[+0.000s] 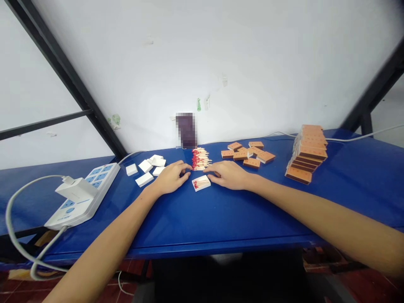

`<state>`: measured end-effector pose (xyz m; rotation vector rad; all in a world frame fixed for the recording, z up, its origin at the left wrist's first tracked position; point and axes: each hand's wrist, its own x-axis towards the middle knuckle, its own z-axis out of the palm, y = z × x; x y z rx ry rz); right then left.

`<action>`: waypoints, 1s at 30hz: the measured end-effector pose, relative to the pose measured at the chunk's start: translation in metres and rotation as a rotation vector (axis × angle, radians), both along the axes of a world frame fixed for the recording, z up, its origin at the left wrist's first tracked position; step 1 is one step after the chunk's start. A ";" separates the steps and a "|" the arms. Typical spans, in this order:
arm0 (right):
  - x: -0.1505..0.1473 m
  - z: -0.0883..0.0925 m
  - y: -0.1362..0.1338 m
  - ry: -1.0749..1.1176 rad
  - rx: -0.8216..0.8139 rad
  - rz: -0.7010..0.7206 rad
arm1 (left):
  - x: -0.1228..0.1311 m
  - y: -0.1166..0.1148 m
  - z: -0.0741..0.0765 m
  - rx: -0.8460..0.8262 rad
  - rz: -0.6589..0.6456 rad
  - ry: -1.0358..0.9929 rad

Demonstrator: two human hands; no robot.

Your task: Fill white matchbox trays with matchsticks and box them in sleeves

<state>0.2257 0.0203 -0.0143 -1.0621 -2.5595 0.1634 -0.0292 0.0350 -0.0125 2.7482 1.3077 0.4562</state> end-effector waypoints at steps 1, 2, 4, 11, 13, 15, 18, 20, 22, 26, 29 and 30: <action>0.000 0.000 0.000 0.008 -0.006 0.017 | 0.000 0.000 0.000 0.001 -0.003 0.000; 0.000 0.000 0.000 0.017 -0.011 0.034 | 0.000 0.000 0.000 0.002 -0.005 0.000; 0.001 0.000 -0.001 0.028 -0.022 0.076 | 0.000 0.000 0.000 0.005 -0.011 -0.002; 0.004 0.008 -0.005 0.040 -0.118 0.193 | -0.001 0.000 -0.001 0.009 -0.016 -0.005; 0.004 0.011 -0.007 0.026 -0.149 0.174 | -0.001 0.001 0.000 0.006 -0.015 0.001; 0.003 0.012 -0.009 0.007 -0.144 0.164 | -0.001 0.000 0.000 0.006 -0.018 0.002; 0.002 0.014 -0.011 -0.005 -0.135 0.160 | 0.000 0.000 0.001 0.001 -0.016 0.003; 0.002 0.015 -0.011 -0.016 -0.133 0.159 | 0.000 0.000 0.001 -0.004 -0.012 0.004; 0.003 0.015 -0.011 -0.017 -0.130 0.170 | 0.000 -0.001 0.002 -0.006 -0.013 -0.002; 0.005 0.012 -0.007 0.027 -0.085 0.132 | 0.000 -0.001 0.001 0.000 -0.019 -0.014; 0.005 0.007 -0.004 0.015 -0.013 0.049 | -0.001 -0.001 0.001 -0.002 -0.015 -0.012; 0.004 0.006 -0.002 -0.002 -0.002 0.026 | -0.001 -0.001 0.001 -0.004 -0.015 -0.010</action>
